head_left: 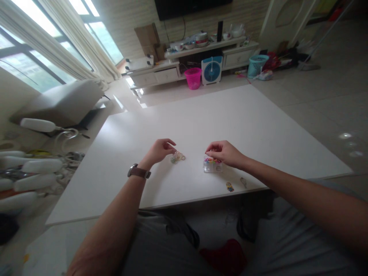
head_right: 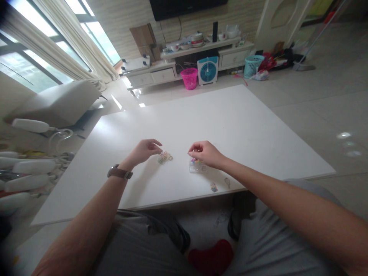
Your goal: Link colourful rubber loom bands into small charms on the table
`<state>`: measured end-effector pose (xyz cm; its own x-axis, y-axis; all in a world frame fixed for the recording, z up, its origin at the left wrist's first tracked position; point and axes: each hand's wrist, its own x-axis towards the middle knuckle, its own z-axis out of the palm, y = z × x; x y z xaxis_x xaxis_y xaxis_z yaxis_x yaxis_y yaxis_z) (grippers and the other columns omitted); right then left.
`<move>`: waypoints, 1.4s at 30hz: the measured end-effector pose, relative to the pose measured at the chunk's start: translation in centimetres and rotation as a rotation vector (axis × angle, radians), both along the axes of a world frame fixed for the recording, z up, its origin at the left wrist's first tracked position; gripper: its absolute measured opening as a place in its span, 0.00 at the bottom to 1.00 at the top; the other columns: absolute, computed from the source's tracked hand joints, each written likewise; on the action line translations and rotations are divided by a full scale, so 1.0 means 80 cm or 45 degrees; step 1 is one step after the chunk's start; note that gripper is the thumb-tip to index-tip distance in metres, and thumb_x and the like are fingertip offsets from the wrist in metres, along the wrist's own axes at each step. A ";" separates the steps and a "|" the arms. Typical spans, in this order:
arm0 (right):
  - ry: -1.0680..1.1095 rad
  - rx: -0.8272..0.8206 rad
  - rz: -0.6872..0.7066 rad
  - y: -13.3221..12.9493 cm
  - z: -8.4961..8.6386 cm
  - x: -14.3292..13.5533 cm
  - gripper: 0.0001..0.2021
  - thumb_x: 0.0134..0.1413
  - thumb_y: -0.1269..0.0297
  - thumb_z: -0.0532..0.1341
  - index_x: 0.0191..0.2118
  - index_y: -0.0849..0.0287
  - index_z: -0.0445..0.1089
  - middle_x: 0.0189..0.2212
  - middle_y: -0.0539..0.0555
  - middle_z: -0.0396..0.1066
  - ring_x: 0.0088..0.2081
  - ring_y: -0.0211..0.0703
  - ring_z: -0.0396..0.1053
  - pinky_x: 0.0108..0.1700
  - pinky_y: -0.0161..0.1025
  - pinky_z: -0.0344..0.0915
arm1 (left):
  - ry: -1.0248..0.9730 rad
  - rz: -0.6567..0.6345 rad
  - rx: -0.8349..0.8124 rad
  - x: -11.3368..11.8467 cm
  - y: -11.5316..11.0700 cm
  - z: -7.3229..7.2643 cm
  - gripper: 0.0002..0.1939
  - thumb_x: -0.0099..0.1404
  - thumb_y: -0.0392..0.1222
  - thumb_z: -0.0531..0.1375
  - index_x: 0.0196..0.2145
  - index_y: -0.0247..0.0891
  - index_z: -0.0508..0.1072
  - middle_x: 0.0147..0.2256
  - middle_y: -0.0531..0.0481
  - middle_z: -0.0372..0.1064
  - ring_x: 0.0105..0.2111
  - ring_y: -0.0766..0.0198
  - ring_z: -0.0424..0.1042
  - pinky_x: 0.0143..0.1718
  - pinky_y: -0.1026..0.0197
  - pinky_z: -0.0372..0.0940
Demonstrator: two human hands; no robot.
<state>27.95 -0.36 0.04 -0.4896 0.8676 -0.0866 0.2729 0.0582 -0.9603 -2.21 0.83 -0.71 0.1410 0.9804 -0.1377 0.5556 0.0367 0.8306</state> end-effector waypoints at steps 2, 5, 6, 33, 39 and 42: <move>-0.014 0.009 0.010 0.000 -0.001 0.000 0.11 0.48 0.58 0.65 0.30 0.63 0.73 0.20 0.48 0.65 0.22 0.34 0.61 0.26 0.34 0.56 | 0.131 -0.084 -0.039 -0.006 0.001 -0.008 0.13 0.53 0.41 0.66 0.36 0.33 0.76 0.28 0.47 0.77 0.28 0.63 0.75 0.30 0.63 0.67; -0.042 0.021 0.040 -0.001 -0.001 0.000 0.11 0.48 0.58 0.64 0.30 0.63 0.74 0.20 0.49 0.67 0.23 0.35 0.62 0.26 0.34 0.56 | 0.315 -0.178 0.001 -0.001 -0.001 -0.015 0.09 0.54 0.39 0.65 0.34 0.34 0.77 0.28 0.48 0.76 0.26 0.64 0.73 0.27 0.64 0.65; -0.049 0.026 0.048 -0.001 -0.001 0.000 0.10 0.49 0.59 0.64 0.30 0.62 0.74 0.21 0.49 0.67 0.24 0.35 0.62 0.26 0.35 0.57 | 0.348 -0.203 0.018 0.003 -0.002 -0.016 0.08 0.54 0.38 0.64 0.34 0.34 0.78 0.28 0.48 0.76 0.27 0.65 0.73 0.27 0.65 0.65; -1.065 0.560 0.682 0.005 0.016 0.030 0.09 0.45 0.65 0.62 0.33 0.57 0.78 0.28 0.53 0.75 0.28 0.40 0.68 0.28 0.35 0.52 | 0.631 -0.206 0.279 0.017 -0.010 0.005 0.10 0.62 0.41 0.58 0.35 0.37 0.79 0.28 0.49 0.75 0.26 0.66 0.70 0.30 0.64 0.61; -1.371 0.677 0.727 -0.010 0.004 0.018 0.10 0.46 0.67 0.60 0.35 0.57 0.77 0.32 0.59 0.78 0.33 0.49 0.74 0.29 0.37 0.52 | 0.649 -0.212 0.275 0.023 -0.013 0.009 0.10 0.62 0.40 0.58 0.35 0.37 0.79 0.27 0.49 0.74 0.26 0.65 0.70 0.30 0.64 0.61; -1.411 0.688 0.740 -0.015 0.001 0.012 0.10 0.49 0.68 0.58 0.32 0.59 0.77 0.32 0.60 0.78 0.34 0.51 0.75 0.29 0.38 0.55 | 0.655 -0.217 0.261 0.024 -0.015 0.012 0.10 0.61 0.40 0.57 0.35 0.37 0.79 0.26 0.49 0.74 0.26 0.66 0.70 0.30 0.65 0.61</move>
<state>28.90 -1.53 0.10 -0.6888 0.6124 -0.3880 0.6862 0.7234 -0.0764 -0.25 -0.33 0.24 0.2642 0.9636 -0.0400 0.8738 -0.2216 0.4329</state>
